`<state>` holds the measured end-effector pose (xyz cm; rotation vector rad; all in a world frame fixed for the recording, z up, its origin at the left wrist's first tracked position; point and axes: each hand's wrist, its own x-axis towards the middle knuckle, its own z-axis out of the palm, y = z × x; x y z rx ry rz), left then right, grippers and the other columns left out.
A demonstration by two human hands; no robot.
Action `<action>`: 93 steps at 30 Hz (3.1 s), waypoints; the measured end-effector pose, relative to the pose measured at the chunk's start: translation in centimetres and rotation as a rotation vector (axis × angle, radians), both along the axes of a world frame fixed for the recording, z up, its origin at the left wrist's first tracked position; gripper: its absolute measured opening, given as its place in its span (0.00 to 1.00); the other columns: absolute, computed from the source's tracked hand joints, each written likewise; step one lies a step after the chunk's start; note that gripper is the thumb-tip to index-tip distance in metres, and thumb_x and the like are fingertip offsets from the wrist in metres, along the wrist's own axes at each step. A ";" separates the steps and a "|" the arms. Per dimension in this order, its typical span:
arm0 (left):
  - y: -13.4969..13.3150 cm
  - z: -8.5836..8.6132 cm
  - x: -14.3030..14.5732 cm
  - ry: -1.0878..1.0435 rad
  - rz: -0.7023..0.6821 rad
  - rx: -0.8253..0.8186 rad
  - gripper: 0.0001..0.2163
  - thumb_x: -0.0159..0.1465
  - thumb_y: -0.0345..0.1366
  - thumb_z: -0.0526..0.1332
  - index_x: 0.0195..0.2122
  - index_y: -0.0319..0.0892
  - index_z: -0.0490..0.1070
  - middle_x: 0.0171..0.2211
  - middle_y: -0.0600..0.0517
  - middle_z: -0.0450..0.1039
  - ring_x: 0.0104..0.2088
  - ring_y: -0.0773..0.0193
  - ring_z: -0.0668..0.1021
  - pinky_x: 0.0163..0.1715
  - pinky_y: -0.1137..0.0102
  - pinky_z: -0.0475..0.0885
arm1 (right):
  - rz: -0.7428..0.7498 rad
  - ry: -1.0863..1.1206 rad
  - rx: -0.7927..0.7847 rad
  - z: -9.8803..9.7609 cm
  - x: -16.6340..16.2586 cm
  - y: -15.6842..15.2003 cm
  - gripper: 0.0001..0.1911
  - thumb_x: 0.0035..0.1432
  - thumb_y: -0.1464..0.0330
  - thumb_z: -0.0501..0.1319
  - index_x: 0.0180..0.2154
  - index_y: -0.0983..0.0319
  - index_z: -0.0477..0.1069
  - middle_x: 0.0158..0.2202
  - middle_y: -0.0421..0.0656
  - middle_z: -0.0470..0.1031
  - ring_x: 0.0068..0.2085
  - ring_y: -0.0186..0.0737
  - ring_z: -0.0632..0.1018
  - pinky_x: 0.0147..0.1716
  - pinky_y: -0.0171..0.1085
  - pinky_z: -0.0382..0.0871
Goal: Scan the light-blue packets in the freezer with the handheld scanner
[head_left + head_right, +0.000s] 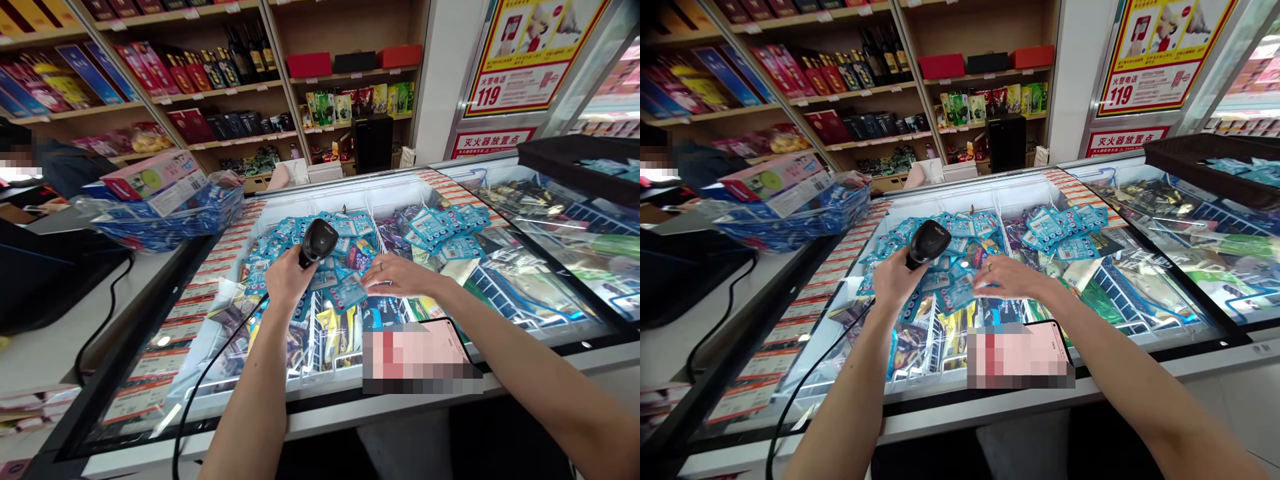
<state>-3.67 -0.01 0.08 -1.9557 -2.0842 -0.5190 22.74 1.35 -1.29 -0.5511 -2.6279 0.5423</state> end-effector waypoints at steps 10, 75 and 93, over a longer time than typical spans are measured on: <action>0.0 -0.1 0.4 0.033 -0.051 0.005 0.17 0.57 0.50 0.52 0.42 0.46 0.67 0.36 0.50 0.74 0.36 0.58 0.75 0.24 0.71 0.58 | -0.502 -0.094 0.147 -2.3 2.0 1.4 0.38 0.38 0.41 0.59 0.48 0.55 0.67 0.49 0.46 0.67 0.50 0.53 0.65 0.51 0.51 0.57; -0.8 0.4 2.9 0.083 -0.342 -0.193 0.15 0.56 0.48 0.54 0.39 0.46 0.69 0.34 0.50 0.75 0.34 0.60 0.75 0.26 0.72 0.60 | -0.884 0.462 -0.028 -2.4 5.1 3.8 0.22 0.55 0.63 0.54 0.51 0.59 0.59 0.49 0.46 0.67 0.42 0.44 0.72 0.37 0.40 0.67; -0.3 0.4 1.1 0.118 -0.091 -0.104 0.16 0.58 0.47 0.51 0.42 0.46 0.67 0.38 0.49 0.74 0.37 0.57 0.75 0.26 0.71 0.60 | -1.141 0.026 0.314 -4.0 8.4 4.7 0.21 0.53 0.56 0.57 0.47 0.56 0.66 0.53 0.48 0.63 0.53 0.56 0.60 0.51 0.61 0.47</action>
